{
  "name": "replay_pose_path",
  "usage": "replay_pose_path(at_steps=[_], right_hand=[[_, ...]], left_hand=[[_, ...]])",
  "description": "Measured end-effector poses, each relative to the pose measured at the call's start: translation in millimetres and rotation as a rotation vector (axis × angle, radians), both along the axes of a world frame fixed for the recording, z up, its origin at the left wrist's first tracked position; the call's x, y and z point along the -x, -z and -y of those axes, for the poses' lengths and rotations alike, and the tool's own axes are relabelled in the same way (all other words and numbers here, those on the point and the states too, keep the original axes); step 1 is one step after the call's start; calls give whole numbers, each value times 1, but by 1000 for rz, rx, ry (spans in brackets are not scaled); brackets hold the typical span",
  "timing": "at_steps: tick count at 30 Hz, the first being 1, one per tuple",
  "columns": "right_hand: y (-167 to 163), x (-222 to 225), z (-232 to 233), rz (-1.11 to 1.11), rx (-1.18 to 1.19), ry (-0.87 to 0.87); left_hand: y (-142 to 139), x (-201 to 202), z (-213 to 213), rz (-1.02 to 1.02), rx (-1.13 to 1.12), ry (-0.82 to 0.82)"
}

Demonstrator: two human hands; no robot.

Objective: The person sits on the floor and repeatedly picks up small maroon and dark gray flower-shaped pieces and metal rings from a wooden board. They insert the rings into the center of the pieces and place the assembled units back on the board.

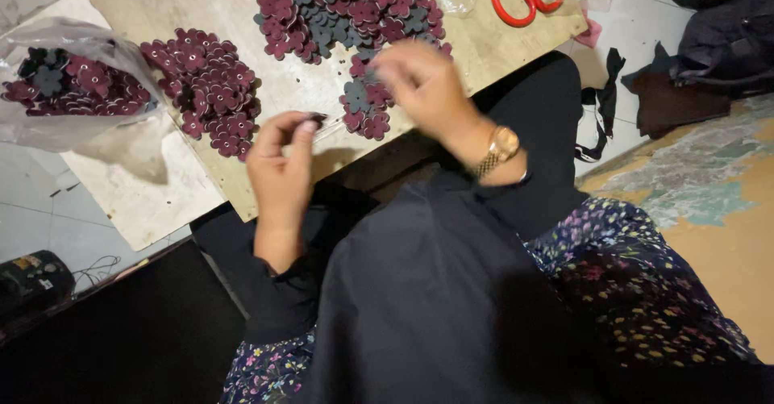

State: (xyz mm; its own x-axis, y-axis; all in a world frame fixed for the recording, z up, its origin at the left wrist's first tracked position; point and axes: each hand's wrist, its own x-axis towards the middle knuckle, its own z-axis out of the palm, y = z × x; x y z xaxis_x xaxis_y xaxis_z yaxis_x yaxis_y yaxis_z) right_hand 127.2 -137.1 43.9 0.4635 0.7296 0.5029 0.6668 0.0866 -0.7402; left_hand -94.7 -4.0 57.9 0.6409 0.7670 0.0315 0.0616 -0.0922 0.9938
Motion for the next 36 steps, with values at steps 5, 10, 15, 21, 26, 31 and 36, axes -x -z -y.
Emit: replay_pose_path(at_steps=[5,10,15,21,26,31,36], right_hand=[[51,-108,0,79,55,321],[65,-148,9,297,183,347],[63,-142,0,363,197,354],[60,-130,-2,376,165,385],[58,-118,1,249,75,366],[60,-110,8,248,-73,380],[71,-106,8,-145,-82,433]], left_hand=[[12,18,-49,-293,-604,-274],[28,16,-89,-477,-658,-414],[31,10,-97,-545,-842,-553],[39,-20,-48,-273,-750,-274],[47,-45,4,-259,-535,-12],[43,-66,5,-382,-603,18],[39,-70,12,-371,-561,18]])
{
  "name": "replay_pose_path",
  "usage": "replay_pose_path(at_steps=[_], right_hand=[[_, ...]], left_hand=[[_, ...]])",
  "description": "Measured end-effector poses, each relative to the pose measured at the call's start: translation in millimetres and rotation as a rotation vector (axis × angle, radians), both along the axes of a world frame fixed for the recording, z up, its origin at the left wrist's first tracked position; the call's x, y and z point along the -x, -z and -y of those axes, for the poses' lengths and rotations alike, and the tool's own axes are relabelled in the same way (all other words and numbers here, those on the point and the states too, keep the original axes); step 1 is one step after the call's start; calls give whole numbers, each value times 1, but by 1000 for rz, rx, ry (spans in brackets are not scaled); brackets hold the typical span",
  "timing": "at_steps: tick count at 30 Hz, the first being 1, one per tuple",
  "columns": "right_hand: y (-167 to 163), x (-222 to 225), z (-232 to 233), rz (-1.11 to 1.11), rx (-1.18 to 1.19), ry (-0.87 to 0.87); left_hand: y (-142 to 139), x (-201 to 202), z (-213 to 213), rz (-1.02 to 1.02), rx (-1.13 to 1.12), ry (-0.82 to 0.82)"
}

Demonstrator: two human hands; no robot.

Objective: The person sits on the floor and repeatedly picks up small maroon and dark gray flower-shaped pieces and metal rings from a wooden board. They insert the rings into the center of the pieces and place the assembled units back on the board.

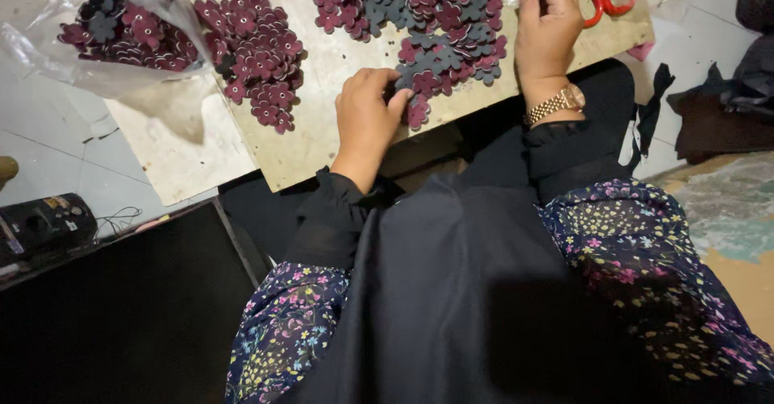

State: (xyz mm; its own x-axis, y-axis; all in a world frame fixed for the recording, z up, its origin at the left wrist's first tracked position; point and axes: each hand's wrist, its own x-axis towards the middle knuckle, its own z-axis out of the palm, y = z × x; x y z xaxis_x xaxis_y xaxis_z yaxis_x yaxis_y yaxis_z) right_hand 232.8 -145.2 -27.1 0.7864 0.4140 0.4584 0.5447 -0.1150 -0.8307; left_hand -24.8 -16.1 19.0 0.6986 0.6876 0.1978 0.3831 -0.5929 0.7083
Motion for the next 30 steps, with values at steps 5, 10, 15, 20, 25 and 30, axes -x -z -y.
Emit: replay_pose_path(at_steps=[5,10,15,20,25,30], right_hand=[[1,18,-3,-319,-170,-140],[-37,58,-6,-461,-191,-342],[-91,108,-4,-641,-149,-575],[-123,147,-7,-634,-77,-678],[-131,149,-7,-160,82,-607],[-123,151,-10,-632,-130,-692]], left_hand=[[-7,11,-2,268,209,-20],[-18,23,-10,533,285,-4],[-34,27,1,555,504,-39],[-51,35,16,616,594,50],[-56,33,20,754,885,6],[-55,36,16,805,1021,46]])
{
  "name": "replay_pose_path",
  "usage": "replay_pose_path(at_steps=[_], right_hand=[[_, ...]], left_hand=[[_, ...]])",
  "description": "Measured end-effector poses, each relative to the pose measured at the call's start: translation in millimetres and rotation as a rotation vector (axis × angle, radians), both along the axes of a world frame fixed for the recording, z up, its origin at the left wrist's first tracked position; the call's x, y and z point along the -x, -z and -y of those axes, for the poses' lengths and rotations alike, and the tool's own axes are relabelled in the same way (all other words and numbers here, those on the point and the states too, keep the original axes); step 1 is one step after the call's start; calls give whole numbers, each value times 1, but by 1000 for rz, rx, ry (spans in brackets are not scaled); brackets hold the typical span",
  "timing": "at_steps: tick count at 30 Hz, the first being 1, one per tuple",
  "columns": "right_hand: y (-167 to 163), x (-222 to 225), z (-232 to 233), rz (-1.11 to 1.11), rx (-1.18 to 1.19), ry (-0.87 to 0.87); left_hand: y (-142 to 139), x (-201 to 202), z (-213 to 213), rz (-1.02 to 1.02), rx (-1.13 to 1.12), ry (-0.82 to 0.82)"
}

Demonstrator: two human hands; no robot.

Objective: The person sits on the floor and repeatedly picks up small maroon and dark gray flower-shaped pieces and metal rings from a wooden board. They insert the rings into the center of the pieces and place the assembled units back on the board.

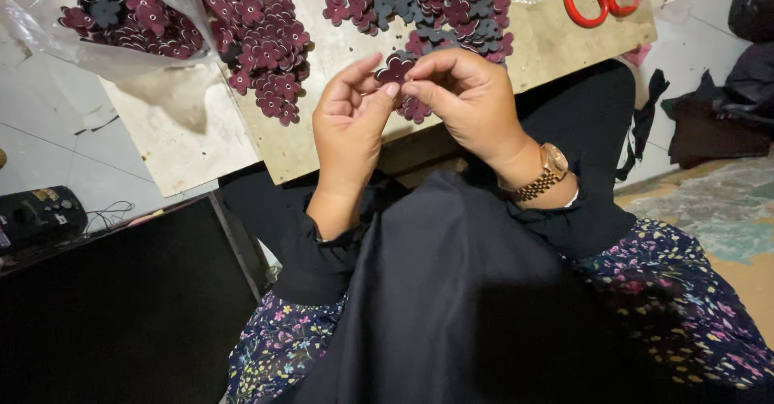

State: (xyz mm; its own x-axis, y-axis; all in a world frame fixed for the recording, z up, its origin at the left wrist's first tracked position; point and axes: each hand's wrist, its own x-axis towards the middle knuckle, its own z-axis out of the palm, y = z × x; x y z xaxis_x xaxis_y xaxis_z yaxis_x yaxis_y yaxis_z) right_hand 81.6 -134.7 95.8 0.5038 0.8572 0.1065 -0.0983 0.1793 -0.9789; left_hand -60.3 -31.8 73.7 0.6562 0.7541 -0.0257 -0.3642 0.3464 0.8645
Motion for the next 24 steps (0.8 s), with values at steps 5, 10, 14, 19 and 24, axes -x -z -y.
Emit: replay_pose_path(at_steps=[5,10,14,19,24], right_hand=[[1,-2,2,367,1,57],[4,-1,3,459,9,89],[7,-1,4,423,-9,68],[5,-3,4,318,60,91],[-1,-1,6,439,35,92]], left_hand=[[7,0,2,-65,10,-5],[10,1,1,-40,104,69],[8,1,1,-59,116,86],[4,0,4,-45,57,77],[2,-1,7,-55,-26,55]])
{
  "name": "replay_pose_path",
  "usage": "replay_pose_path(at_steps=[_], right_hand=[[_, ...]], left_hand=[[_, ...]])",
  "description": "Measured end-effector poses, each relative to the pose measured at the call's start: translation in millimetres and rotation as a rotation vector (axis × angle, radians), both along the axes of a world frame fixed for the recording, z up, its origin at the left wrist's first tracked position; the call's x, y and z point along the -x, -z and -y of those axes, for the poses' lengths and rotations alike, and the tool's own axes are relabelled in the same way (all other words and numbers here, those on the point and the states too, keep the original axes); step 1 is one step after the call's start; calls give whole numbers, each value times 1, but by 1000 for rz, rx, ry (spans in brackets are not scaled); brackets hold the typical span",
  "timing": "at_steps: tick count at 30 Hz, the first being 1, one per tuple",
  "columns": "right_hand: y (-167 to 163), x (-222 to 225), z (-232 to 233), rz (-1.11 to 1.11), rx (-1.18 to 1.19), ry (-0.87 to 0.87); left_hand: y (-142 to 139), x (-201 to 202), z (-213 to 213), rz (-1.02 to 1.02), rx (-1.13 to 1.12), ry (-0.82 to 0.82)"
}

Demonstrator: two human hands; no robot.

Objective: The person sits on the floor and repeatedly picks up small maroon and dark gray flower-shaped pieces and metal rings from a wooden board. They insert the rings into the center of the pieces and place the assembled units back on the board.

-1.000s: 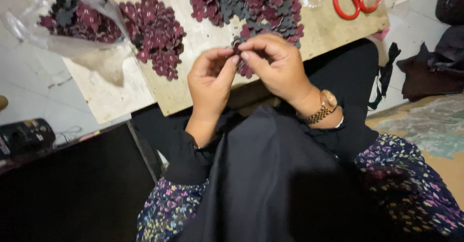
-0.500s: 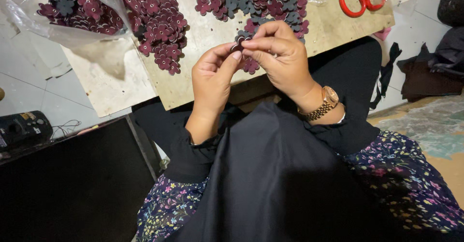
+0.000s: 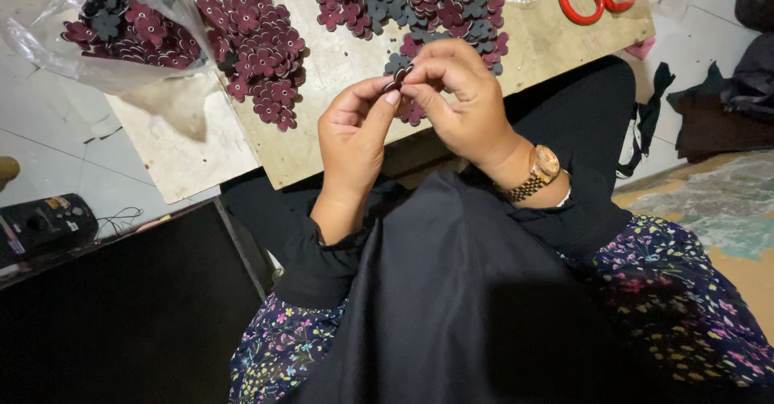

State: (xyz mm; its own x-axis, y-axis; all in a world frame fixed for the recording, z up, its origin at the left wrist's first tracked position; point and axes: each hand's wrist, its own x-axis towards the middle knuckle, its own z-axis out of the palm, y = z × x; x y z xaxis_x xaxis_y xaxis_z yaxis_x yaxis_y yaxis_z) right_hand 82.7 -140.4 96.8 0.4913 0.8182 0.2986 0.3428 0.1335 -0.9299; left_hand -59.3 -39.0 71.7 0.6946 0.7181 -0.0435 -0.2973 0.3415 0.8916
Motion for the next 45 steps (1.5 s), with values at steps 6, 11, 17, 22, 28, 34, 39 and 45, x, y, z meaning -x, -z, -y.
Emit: replay_pose_path(at_steps=[6,11,17,22,28,34,39,45], right_hand=[[4,-4,0,-56,-37,-69],[19,-3,-4,-606,-79,-161],[23,-1,-5,-505,-56,-141],[21,2,-4,-414,-53,-131],[24,0,-1,-501,-115,-149],[25,-4,2,-514,17,-114],[24,0,-3,-513,-52,-103],[19,11,-6,-379,-52,-82]], left_hand=[[3,2,0,-31,-93,12],[8,4,-4,-64,-157,20],[10,6,-3,-81,-145,4],[10,5,-1,-102,-151,-24],[7,8,-6,-164,-245,38],[8,2,-11,-134,-81,15],[13,1,-10,-142,-78,-29],[22,2,-5,-178,-152,-102]])
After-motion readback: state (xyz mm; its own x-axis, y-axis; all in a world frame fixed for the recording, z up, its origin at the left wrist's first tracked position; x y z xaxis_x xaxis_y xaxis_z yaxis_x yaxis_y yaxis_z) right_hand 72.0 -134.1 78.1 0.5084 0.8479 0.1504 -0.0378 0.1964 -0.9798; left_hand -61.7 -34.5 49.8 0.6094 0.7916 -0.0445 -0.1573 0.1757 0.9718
